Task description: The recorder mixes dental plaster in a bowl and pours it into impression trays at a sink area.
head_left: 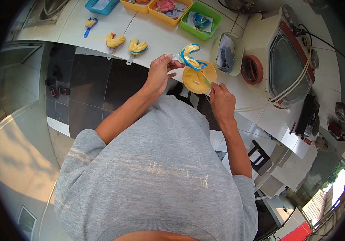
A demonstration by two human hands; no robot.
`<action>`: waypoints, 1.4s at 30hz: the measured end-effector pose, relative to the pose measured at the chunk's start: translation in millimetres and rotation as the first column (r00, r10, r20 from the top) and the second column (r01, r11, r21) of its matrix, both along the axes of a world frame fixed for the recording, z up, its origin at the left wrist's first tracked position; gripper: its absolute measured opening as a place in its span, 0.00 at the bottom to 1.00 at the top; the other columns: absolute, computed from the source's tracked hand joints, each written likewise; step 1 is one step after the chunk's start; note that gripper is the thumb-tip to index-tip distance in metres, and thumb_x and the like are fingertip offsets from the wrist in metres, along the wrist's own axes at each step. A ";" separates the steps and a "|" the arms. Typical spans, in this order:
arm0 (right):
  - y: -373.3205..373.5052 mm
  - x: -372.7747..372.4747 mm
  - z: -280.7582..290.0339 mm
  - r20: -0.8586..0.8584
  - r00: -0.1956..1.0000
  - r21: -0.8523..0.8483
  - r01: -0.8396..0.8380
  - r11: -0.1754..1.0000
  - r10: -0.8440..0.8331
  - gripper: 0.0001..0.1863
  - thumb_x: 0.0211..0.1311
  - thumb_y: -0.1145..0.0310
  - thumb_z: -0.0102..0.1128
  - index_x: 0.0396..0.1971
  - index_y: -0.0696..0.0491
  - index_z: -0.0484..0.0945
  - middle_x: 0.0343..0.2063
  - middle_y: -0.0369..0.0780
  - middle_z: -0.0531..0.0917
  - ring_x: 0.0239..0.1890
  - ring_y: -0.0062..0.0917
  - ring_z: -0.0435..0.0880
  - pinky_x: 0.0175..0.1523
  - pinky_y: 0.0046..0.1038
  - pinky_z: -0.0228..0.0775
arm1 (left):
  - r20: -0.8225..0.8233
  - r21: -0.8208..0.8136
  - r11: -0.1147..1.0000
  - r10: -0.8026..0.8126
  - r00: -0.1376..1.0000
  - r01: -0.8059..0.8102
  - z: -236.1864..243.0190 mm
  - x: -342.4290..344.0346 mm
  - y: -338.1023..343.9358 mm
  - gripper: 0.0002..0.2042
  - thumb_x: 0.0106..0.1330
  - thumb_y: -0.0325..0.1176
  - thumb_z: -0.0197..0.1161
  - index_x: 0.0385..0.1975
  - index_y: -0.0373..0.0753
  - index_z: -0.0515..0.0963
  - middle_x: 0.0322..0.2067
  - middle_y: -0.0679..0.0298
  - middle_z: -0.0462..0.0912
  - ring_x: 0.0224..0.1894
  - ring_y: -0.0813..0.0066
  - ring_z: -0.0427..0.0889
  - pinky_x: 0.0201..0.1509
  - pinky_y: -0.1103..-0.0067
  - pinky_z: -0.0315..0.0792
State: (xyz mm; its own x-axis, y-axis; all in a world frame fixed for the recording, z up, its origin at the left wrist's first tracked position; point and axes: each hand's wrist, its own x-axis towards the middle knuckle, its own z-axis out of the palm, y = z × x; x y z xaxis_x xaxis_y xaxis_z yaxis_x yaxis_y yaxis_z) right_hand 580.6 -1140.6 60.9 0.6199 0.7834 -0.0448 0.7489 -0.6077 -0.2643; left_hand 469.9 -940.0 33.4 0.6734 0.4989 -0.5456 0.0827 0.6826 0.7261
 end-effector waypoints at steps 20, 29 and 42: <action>-26.2 -4.9 -30.3 -0.868 0.459 0.097 0.532 0.841 -0.190 0.12 0.61 0.69 0.61 0.42 0.58 0.82 0.25 0.35 0.84 0.21 0.12 0.74 0.26 0.17 0.67 | -0.030 0.021 1.000 0.018 0.999 -0.017 -4.5 10.2 -5.3 0.12 0.72 0.38 0.44 0.31 0.42 0.73 0.28 0.65 0.80 0.42 0.76 0.78 0.47 0.72 0.63; -58.8 11.3 36.1 -0.850 0.503 0.186 0.562 0.806 -0.155 0.13 0.61 0.71 0.62 0.45 0.57 0.82 0.29 0.36 0.83 0.25 0.12 0.75 0.27 0.14 0.67 | 0.016 0.238 0.971 -0.023 1.000 0.019 7.2 17.2 10.5 0.13 0.72 0.38 0.46 0.30 0.38 0.73 0.23 0.64 0.81 0.33 0.76 0.79 0.51 0.76 0.66; -19.7 8.7 113.9 -0.128 0.991 0.336 0.015 0.942 0.030 0.15 0.51 0.80 0.63 0.41 0.53 0.83 0.26 0.38 0.80 0.23 0.22 0.79 0.28 0.22 0.72 | 0.096 0.250 0.966 -0.098 0.991 0.071 5.1 21.9 -8.9 0.14 0.74 0.37 0.46 0.33 0.34 0.74 0.22 0.63 0.80 0.32 0.78 0.78 0.49 0.80 0.68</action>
State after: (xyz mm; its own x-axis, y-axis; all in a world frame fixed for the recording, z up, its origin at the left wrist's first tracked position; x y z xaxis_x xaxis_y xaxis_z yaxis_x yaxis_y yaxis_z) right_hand 589.3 -1160.4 174.8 0.6201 0.7716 0.1418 0.6989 -0.4612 -0.5467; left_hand 491.8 -949.0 38.5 0.7667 0.5470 -0.3362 0.0452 0.4763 0.8781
